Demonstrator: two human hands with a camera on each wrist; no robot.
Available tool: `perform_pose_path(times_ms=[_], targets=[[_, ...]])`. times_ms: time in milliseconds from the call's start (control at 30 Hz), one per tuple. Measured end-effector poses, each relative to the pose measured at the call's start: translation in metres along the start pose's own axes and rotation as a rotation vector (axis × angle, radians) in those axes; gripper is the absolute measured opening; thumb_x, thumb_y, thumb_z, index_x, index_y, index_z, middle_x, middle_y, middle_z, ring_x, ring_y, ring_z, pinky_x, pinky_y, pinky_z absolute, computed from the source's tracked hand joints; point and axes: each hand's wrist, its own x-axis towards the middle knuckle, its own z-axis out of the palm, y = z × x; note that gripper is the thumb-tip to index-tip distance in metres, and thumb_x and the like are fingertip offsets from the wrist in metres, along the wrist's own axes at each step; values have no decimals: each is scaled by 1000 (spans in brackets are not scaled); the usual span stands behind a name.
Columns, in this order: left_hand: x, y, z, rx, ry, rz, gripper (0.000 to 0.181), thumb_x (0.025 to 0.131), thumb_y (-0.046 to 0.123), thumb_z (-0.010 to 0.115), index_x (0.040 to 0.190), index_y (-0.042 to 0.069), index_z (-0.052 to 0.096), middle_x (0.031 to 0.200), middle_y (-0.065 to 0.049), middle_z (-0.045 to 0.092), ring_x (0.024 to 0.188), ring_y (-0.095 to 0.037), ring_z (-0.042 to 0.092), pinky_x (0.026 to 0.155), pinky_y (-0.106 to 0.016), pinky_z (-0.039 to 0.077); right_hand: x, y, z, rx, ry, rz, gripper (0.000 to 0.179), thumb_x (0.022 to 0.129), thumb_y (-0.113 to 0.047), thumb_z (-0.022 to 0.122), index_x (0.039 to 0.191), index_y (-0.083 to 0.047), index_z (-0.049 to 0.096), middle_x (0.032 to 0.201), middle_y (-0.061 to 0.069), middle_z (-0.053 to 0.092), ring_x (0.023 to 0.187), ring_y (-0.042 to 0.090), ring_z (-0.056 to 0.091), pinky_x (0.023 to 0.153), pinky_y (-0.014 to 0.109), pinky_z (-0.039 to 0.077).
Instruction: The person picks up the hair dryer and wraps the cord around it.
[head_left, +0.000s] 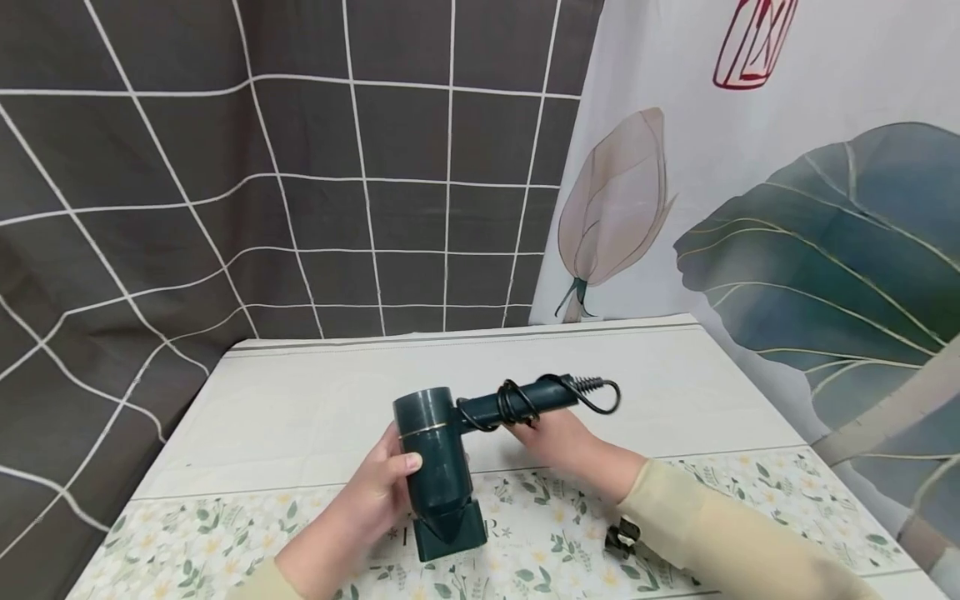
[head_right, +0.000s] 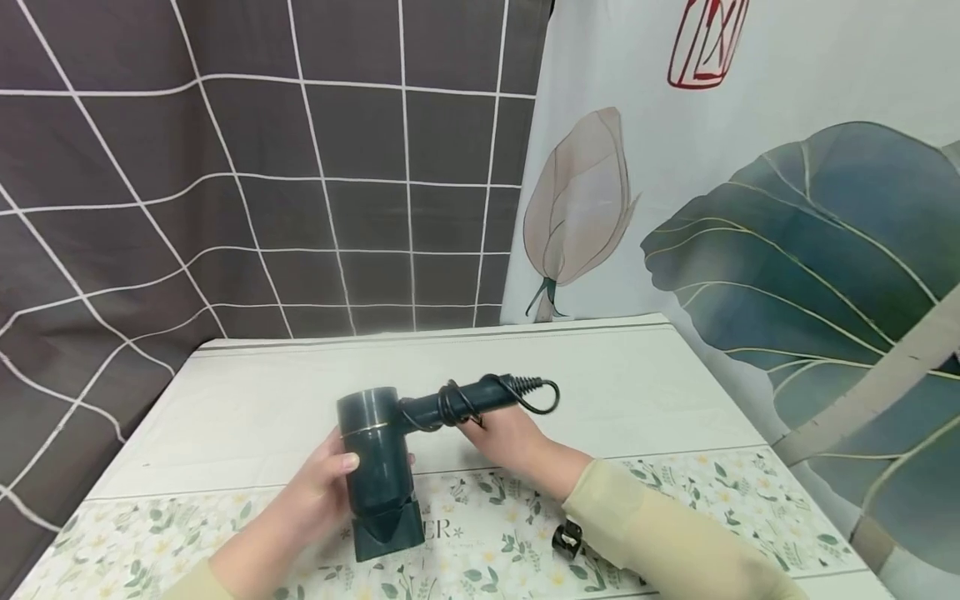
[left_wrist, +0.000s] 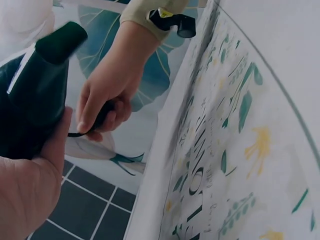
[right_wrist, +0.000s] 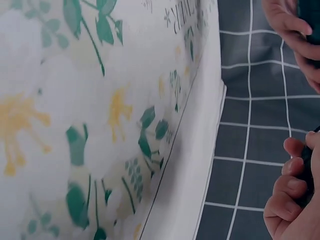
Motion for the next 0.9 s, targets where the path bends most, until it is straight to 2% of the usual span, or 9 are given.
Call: perform_pose_path(times_ms=[33,100,200,367,500,533,600,767,900], targets=[[0,1,-1,10,30,8,76,91,16,55,155,19,16,133,-1,58,117,-18,59,101,-34,43,1,0,-1,163,13,100,12,101,-19,58,105,-16,69,70,-6,58,57,4,44,58,24,42],[0,3,-1,38,93,17,76,89,15,56,155,17,17,135,-3,57,118,-18,59,101,-32,42,1,1,-2,278,-13,240,17,101,-25,57,108,-19,71,67,-6,56,53,5,42,56,26,41],[2,6,-3,62,174,28,78,89,11,57,155,18,17,141,-8,51,118,-21,59,101,-33,42,1,3,-5,322,-30,321,22,104,-27,52,107,-17,71,71,-4,56,55,7,42,57,28,40],[6,6,-8,88,274,23,77,90,7,57,155,23,18,151,-12,40,119,-20,60,100,-31,43,-1,5,-8,376,-14,337,26,105,-24,47,108,-11,70,98,3,69,81,11,57,75,35,49],[7,5,-13,116,287,16,78,90,8,57,155,23,17,153,-13,37,120,-20,59,103,-32,42,-2,3,-9,395,-22,324,28,105,-24,48,114,-8,70,109,4,70,94,13,62,84,39,51],[8,5,-13,125,289,15,77,91,9,57,155,23,17,153,-13,37,120,-21,60,104,-34,41,-2,2,-10,405,-24,333,28,105,-22,49,117,-6,69,112,4,70,93,12,62,83,38,51],[9,4,-14,147,291,12,76,91,9,58,154,23,18,152,-14,39,119,-23,60,105,-40,39,-3,0,-11,436,-37,366,28,103,-19,50,122,-5,67,118,6,68,78,9,59,75,33,52],[13,2,-15,213,291,15,73,93,9,59,153,22,18,151,-16,41,123,-28,57,108,-51,35,-5,-4,-14,519,-73,434,41,94,-5,49,134,-3,59,130,12,62,47,6,31,51,25,39],[16,-1,-14,275,299,1,75,94,9,60,153,18,15,149,-18,42,128,-30,53,110,-54,33,-7,-5,-17,583,-78,444,43,95,-3,45,137,0,55,110,12,67,49,8,34,50,23,36]])
